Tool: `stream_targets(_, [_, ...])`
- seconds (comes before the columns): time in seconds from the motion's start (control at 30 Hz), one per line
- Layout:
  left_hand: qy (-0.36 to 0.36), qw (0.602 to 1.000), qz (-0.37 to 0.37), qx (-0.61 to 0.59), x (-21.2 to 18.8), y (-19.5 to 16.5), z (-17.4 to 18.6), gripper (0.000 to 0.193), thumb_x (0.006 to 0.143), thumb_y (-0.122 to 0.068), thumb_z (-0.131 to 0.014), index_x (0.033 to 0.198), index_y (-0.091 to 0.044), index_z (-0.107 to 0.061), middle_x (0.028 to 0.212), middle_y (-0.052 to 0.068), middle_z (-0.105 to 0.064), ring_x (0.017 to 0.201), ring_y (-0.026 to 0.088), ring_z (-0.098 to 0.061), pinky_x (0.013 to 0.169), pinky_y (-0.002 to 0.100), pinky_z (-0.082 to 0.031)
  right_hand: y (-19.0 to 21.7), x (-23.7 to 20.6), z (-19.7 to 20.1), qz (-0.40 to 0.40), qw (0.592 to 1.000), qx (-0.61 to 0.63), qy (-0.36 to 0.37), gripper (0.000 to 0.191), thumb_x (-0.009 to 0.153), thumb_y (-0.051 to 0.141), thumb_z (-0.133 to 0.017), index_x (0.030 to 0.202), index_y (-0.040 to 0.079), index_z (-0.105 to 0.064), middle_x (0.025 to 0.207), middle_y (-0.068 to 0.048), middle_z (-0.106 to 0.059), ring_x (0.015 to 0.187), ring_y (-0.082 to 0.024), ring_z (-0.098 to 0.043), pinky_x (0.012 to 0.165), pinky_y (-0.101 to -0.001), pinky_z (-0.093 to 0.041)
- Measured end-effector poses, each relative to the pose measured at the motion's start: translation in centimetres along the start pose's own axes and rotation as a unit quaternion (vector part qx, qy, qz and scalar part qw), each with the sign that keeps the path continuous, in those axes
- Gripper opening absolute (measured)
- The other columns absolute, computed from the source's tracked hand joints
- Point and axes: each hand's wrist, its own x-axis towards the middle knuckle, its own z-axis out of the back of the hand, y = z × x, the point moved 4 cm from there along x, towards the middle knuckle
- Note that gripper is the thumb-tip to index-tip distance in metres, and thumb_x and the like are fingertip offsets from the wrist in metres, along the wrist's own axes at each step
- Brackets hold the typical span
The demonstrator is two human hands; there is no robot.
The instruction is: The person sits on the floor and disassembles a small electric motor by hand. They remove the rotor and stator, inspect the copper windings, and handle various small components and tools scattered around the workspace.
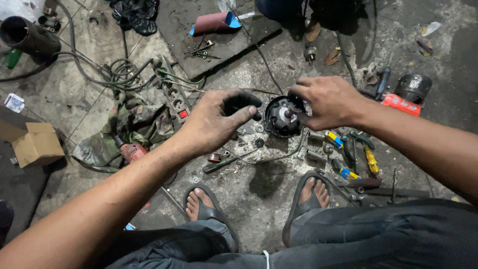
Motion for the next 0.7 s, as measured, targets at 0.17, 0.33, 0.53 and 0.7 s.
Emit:
stream_targets(0.17, [-0.002,0.999,-0.036,0.006,0.6,0.4,0.0,0.024,0.094,-0.016,-0.070,0.114,-0.003,-0.074,0.100,0.007,-0.080,0.089,0.010,-0.073,0.083,0.028,-0.058,0.5,-0.2,3.3,0.027,0.993,0.079,-0.086,0.048,0.071,0.030,-0.081,0.109,0.006,-0.066,0.099,-0.013,-0.068,0.083,-0.032,-0.071,0.070,-0.0447,-0.058])
stream_targets(0.33, [-0.014,1.000,-0.024,-0.012,0.9,0.2,-0.1,0.026,0.093,-0.018,-0.071,0.114,-0.002,-0.074,0.099,0.007,-0.080,0.086,0.011,-0.072,0.080,0.028,-0.058,2.6,-0.3,6.4,0.110,0.970,0.128,-0.174,0.051,0.074,0.020,-0.079,0.119,0.005,-0.061,0.106,-0.014,-0.065,0.087,-0.030,-0.072,0.073,-0.0395,-0.059])
stream_targets(0.53, [-0.026,0.992,0.108,-0.058,0.9,0.8,0.1,0.024,0.096,-0.022,-0.067,0.109,-0.004,-0.076,0.083,0.009,-0.074,0.065,0.012,-0.063,0.058,0.034,-0.054,5.0,-0.1,7.9,0.139,0.969,0.073,-0.189,0.055,0.072,0.023,-0.081,0.121,0.008,-0.061,0.112,-0.014,-0.064,0.086,-0.032,-0.071,0.069,-0.0409,-0.059])
stream_targets(0.7, [-0.060,0.997,0.011,-0.056,1.4,0.7,0.4,0.020,0.096,-0.018,-0.070,0.097,0.000,-0.078,0.080,0.005,-0.078,0.070,0.009,-0.066,0.065,0.028,-0.055,6.1,-0.2,8.8,0.167,0.960,0.069,-0.215,0.056,0.074,0.020,-0.080,0.125,0.009,-0.060,0.116,-0.014,-0.063,0.093,-0.033,-0.070,0.074,-0.0415,-0.058])
